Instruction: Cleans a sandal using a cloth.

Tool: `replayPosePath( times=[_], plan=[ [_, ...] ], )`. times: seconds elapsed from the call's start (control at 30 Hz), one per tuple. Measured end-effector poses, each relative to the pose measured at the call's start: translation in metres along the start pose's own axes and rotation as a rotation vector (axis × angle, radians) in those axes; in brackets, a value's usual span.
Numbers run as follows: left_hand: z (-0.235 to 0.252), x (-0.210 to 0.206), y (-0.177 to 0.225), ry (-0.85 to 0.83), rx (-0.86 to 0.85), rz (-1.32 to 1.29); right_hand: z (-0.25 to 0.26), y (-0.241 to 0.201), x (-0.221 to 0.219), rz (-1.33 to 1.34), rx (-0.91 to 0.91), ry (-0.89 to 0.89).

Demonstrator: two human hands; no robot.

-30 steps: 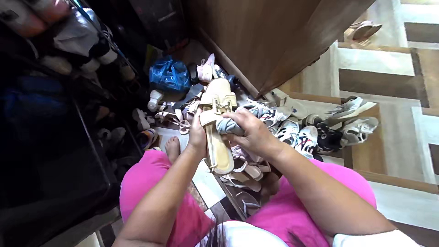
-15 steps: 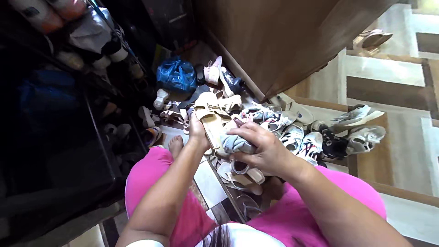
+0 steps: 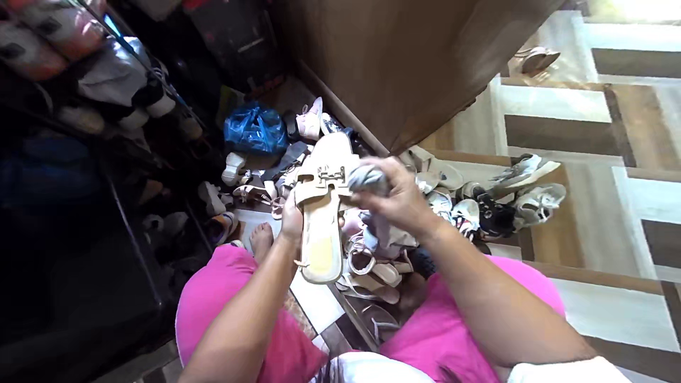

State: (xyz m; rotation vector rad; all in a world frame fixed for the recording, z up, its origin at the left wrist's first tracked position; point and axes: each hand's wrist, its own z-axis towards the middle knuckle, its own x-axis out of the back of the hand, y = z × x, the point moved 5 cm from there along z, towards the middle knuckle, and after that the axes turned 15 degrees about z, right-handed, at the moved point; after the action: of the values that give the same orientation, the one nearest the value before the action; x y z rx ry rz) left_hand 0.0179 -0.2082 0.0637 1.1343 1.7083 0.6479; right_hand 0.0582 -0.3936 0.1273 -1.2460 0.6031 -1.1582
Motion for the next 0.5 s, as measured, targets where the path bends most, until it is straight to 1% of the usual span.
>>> replayPosePath(
  times=[0.03,0.1,0.13,0.17,0.23,0.3,0.33,0.4,0.43,0.5],
  plan=[
    [-0.006,0.000,0.002,0.000,-0.053,0.045,0.000,0.002,-0.012,0.039,0.023,-0.033],
    [-0.011,0.005,0.008,0.102,-0.165,0.100,-0.002,0.003,-0.025,0.095,0.045,-0.167],
    [-0.010,0.010,0.007,0.112,-0.181,0.081,-0.002,0.005,-0.026,0.153,0.041,-0.216],
    [-0.007,0.015,0.004,0.084,-0.164,0.045,0.000,0.009,-0.023,0.225,0.016,-0.214],
    [0.000,0.021,-0.004,-0.057,-0.081,-0.069,0.002,0.019,-0.017,0.396,-0.080,-0.067],
    [0.002,0.020,-0.008,-0.168,-0.062,-0.136,0.001,0.026,-0.020,0.573,-0.228,0.129],
    [0.001,0.018,-0.007,-0.178,-0.070,-0.144,-0.001,0.027,-0.026,0.668,-0.333,0.201],
    [-0.004,0.008,-0.002,-0.103,-0.100,-0.118,-0.008,0.024,-0.045,0.848,-0.490,0.229],
    [-0.007,0.004,-0.001,-0.071,-0.118,-0.097,-0.010,0.020,-0.052,0.921,-0.513,0.226],
    [-0.012,-0.003,0.003,-0.025,-0.140,-0.067,-0.012,0.012,-0.051,0.958,-0.506,0.231]
  ],
)
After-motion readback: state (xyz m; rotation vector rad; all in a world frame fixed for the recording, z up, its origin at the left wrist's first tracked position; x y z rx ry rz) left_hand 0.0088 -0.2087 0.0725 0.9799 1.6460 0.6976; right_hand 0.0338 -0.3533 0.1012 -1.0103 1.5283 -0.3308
